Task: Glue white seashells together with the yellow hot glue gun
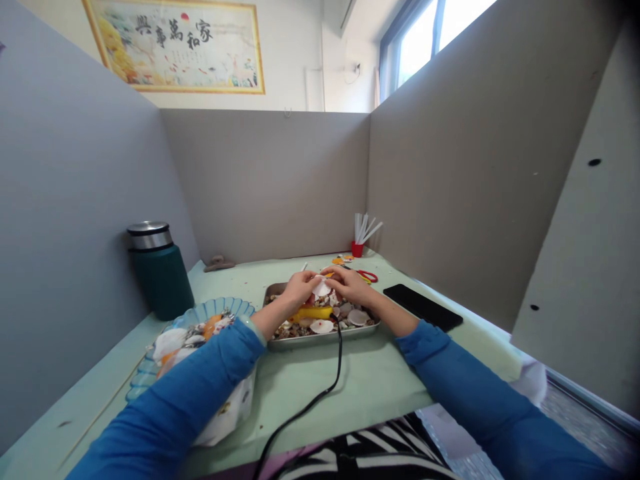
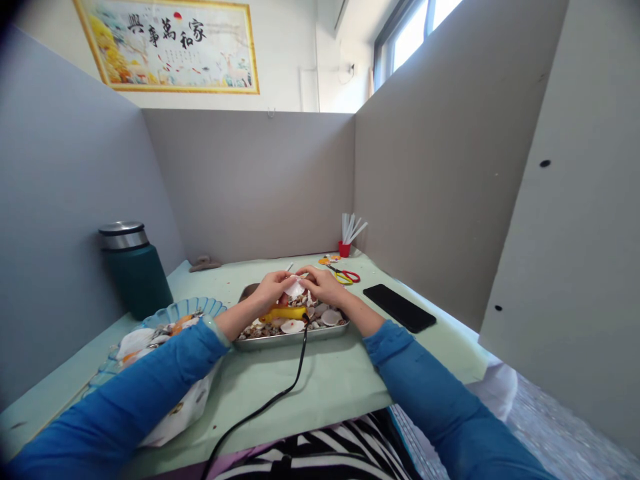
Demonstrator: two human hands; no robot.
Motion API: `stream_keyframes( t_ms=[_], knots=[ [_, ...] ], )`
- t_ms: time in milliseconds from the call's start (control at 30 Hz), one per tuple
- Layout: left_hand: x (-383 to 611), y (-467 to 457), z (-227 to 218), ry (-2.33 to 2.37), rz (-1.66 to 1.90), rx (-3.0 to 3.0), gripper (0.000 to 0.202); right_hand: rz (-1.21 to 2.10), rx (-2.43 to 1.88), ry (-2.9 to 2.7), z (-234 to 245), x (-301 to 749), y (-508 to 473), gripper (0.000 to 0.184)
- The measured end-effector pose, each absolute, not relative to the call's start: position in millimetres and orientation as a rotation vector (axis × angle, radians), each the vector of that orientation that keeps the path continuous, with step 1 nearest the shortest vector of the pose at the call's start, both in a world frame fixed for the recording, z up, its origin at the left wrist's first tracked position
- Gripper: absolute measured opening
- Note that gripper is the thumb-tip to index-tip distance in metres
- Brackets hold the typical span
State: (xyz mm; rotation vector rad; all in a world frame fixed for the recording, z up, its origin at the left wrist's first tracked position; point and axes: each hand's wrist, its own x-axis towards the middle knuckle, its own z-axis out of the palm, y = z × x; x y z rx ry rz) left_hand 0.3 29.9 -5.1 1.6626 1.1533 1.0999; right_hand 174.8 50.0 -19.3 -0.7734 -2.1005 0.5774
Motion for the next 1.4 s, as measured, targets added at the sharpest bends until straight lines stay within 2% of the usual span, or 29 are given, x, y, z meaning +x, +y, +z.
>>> stream_keyframes(
  t_ms=[233,433,733,967,1200,1400],
  knots=[
    [-0.5,32.5,-6.7,1.169,1.108,1.697,0.015,0.542,-0.803,-2.018,-23.4,174.4,57.4,0.019],
    [-1.3,33.5,-8.5,1.181,1.114,1.675,0.016,0.549,-0.825,-2.018,-23.4,174.7,57.9,0.018],
    [-0.1,29.6,-5.3,1.164,1.11,1.652,0.013,0.512,-0.853,-2.039,-22.7,174.7,56.4,0.023],
    [0.2,29.3,-4.0,1.139,1.126,1.625,0.019,0.552,-0.844,-2.049,-20.3,174.3,52.5,0.025],
    [0.0,28.8,-2.6,1.141,1.122,1.615,0.02,0.506,-0.917,-2.111,-15.8,173.6,47.7,0.037],
    [0.8,26.5,-2.0,1.15,1.08,1.624,0.022,0.53,-0.889,-2.129,-14.2,173.7,44.4,0.04]
  ],
)
